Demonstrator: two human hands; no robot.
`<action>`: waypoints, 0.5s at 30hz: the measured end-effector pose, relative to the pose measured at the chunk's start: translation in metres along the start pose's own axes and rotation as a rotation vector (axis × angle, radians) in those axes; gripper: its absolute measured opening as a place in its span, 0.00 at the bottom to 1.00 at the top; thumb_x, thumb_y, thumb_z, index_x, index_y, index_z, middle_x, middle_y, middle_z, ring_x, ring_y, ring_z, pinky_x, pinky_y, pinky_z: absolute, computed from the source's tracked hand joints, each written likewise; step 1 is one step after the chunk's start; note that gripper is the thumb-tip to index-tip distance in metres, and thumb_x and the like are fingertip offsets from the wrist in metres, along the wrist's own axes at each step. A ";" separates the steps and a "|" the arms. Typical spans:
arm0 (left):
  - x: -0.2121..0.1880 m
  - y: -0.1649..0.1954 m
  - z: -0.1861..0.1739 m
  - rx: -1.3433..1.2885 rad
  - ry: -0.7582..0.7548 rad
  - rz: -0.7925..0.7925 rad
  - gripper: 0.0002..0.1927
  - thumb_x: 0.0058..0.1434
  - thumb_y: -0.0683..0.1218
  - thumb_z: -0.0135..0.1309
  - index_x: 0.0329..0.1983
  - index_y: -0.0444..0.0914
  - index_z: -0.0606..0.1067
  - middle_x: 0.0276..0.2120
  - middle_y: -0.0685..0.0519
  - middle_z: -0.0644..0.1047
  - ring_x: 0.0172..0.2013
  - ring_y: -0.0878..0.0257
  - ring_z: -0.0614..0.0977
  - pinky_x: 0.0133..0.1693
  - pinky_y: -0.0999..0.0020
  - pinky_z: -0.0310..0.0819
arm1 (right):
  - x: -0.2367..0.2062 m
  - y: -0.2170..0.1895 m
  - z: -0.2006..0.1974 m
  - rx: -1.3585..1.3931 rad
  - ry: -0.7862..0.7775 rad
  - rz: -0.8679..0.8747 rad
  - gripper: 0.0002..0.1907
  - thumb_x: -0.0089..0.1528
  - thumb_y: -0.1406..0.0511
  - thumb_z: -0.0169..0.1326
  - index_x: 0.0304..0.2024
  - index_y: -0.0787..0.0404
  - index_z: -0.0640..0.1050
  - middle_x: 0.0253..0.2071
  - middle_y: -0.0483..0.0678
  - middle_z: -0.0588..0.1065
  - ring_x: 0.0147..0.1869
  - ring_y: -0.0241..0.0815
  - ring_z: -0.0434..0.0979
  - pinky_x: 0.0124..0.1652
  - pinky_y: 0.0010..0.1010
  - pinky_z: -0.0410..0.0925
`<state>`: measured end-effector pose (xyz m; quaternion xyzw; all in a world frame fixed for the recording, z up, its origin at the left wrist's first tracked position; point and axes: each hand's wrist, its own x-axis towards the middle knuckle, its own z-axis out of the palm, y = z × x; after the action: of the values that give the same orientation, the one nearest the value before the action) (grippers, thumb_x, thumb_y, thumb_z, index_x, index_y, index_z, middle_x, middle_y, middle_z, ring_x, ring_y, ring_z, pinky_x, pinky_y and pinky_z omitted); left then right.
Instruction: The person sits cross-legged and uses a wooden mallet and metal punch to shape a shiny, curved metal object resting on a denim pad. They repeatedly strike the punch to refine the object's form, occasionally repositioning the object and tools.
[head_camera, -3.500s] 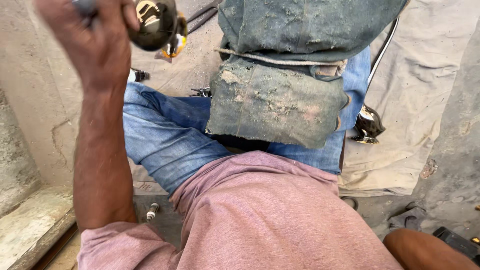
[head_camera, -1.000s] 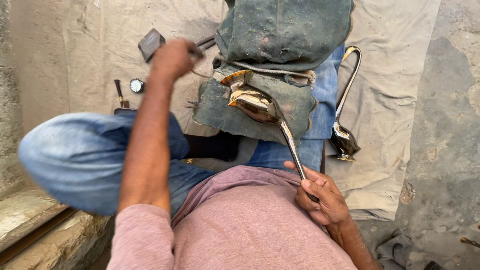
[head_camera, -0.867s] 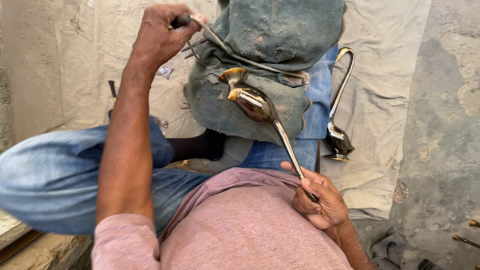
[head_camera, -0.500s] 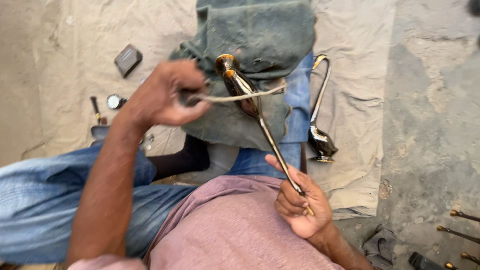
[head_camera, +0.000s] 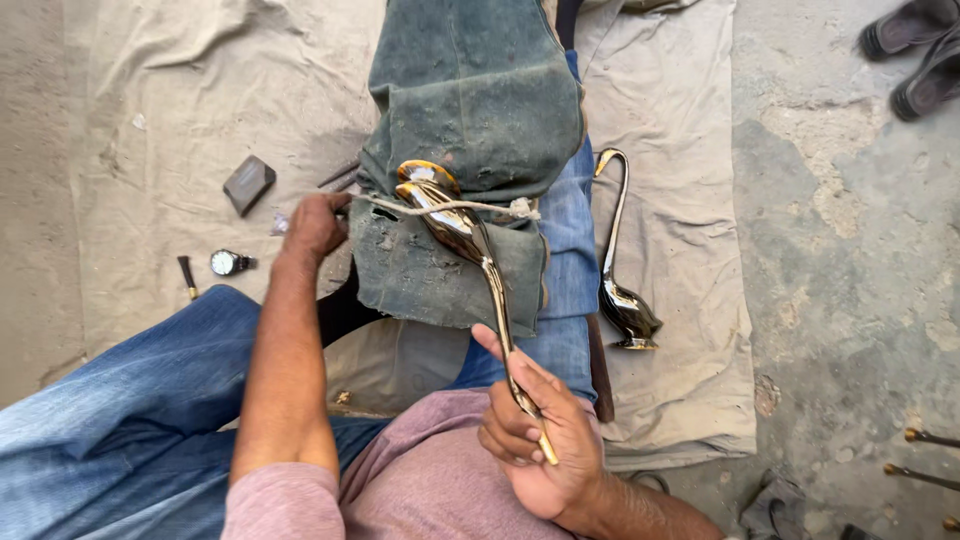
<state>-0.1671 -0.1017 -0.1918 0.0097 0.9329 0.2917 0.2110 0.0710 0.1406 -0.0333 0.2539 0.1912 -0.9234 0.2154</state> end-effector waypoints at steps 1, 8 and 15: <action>-0.002 0.001 0.001 0.006 0.000 -0.003 0.23 0.57 0.34 0.54 0.54 0.45 0.83 0.43 0.42 0.84 0.43 0.53 0.85 0.49 0.60 0.78 | 0.000 0.000 -0.002 0.029 -0.024 -0.003 0.27 0.74 0.61 0.38 0.73 0.64 0.61 0.16 0.36 0.55 0.16 0.28 0.51 0.21 0.22 0.52; -0.011 0.016 -0.002 -0.063 0.043 -0.055 0.16 0.56 0.42 0.64 0.48 0.48 0.84 0.41 0.49 0.85 0.41 0.55 0.86 0.47 0.61 0.78 | 0.002 -0.011 -0.035 0.147 -0.089 0.018 0.29 0.73 0.62 0.37 0.75 0.65 0.57 0.15 0.36 0.54 0.15 0.27 0.50 0.20 0.20 0.52; -0.033 0.027 -0.003 -0.486 0.578 0.103 0.16 0.56 0.37 0.55 0.47 0.39 0.83 0.39 0.48 0.85 0.39 0.59 0.85 0.43 0.66 0.78 | 0.013 -0.011 -0.069 0.239 -0.236 0.033 0.29 0.75 0.61 0.34 0.76 0.65 0.53 0.14 0.35 0.53 0.14 0.28 0.48 0.19 0.22 0.50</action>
<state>-0.1414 -0.0853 -0.1622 -0.0762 0.8559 0.5053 -0.0795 0.0820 0.1777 -0.0930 0.1707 0.0491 -0.9592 0.2200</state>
